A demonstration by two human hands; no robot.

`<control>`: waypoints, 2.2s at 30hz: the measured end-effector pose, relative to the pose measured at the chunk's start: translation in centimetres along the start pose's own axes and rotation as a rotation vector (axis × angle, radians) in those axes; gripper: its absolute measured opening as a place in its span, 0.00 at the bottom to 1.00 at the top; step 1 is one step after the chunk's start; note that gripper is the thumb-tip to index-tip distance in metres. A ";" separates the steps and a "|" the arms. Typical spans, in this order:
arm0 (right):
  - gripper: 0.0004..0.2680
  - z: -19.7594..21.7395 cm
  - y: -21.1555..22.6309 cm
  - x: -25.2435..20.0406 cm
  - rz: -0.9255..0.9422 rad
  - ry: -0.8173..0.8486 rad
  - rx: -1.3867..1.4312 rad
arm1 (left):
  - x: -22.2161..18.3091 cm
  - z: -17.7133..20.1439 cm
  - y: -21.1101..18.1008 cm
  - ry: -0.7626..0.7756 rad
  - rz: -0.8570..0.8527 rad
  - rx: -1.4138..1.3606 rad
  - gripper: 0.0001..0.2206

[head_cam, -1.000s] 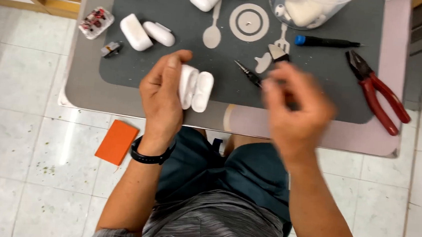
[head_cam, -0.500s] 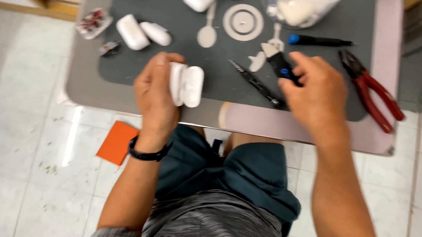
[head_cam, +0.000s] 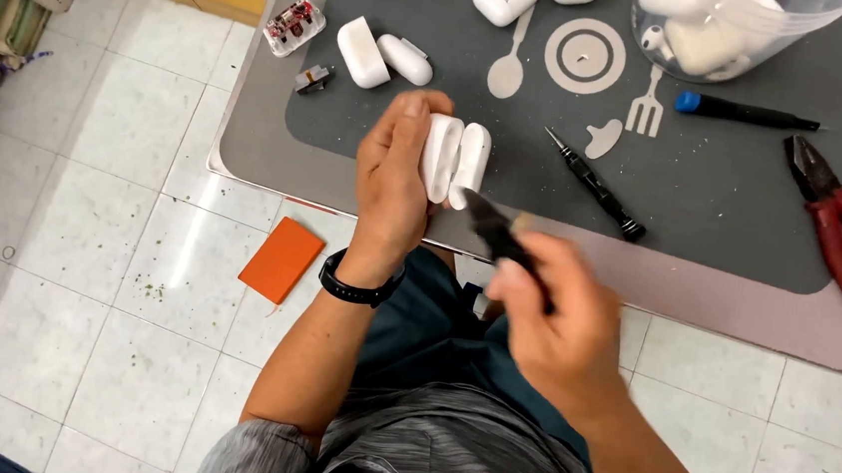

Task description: Disassembling and reassembling internal components of an electronic device using a screwdriver

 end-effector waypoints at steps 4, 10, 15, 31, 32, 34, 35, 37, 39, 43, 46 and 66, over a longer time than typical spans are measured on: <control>0.07 -1.9 0.2 1.0 0.107 -0.033 0.181 | 0.5 0.3 0.3 -0.056 -0.180 -0.143 0.16; 0.07 -2.3 0.3 1.9 0.050 -0.046 0.278 | 0.7 0.3 0.7 -0.074 -0.173 -0.121 0.16; 0.08 -2.5 0.1 2.2 0.041 -0.059 0.317 | 0.9 0.9 0.9 -0.080 -0.240 -0.016 0.17; 0.07 -2.5 0.0 1.9 0.031 -0.062 0.320 | -0.3 0.8 -0.2 -0.070 -0.414 0.148 0.16; 0.07 -2.5 0.0 1.9 0.045 -0.062 0.320 | -0.4 0.6 -0.4 -0.062 -0.413 0.147 0.16; 0.07 -2.4 -0.3 2.0 0.032 -0.049 0.331 | -0.2 0.8 -0.3 -0.058 -0.428 0.165 0.16; 0.08 -2.4 -0.4 2.0 0.019 -0.034 0.343 | -0.2 0.9 -0.2 -0.057 -0.443 0.184 0.16; 0.08 -2.3 -0.8 2.0 0.029 -0.033 0.355 | -0.6 0.4 -0.9 -0.048 -0.464 0.244 0.16; 0.08 -2.2 -1.1 2.1 0.038 -0.033 0.366 | -1.0 -0.1 -1.5 -0.037 -0.485 0.305 0.16; 0.07 -2.2 -1.3 2.0 0.034 -0.023 0.369 | -1.5 -0.7 -2.1 -0.001 -0.488 0.345 0.17; 0.07 -2.3 -1.8 1.9 0.039 -0.026 0.327 | -1.4 -0.9 -1.9 0.032 -0.501 0.371 0.17; 0.09 -2.0 -1.1 5.4 -0.255 0.318 0.244 | 0.1 -3.2 0.5 0.406 -0.155 0.284 0.09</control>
Point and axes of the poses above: each hand's wrist, its own x-axis towards the middle knuckle, its own z-axis out of the back of the hand, y = z × x, the point moved 7 cm from there along x, towards the middle knuckle, and after that the axes turned 8 degrees about -y, right-handed, at the moved point
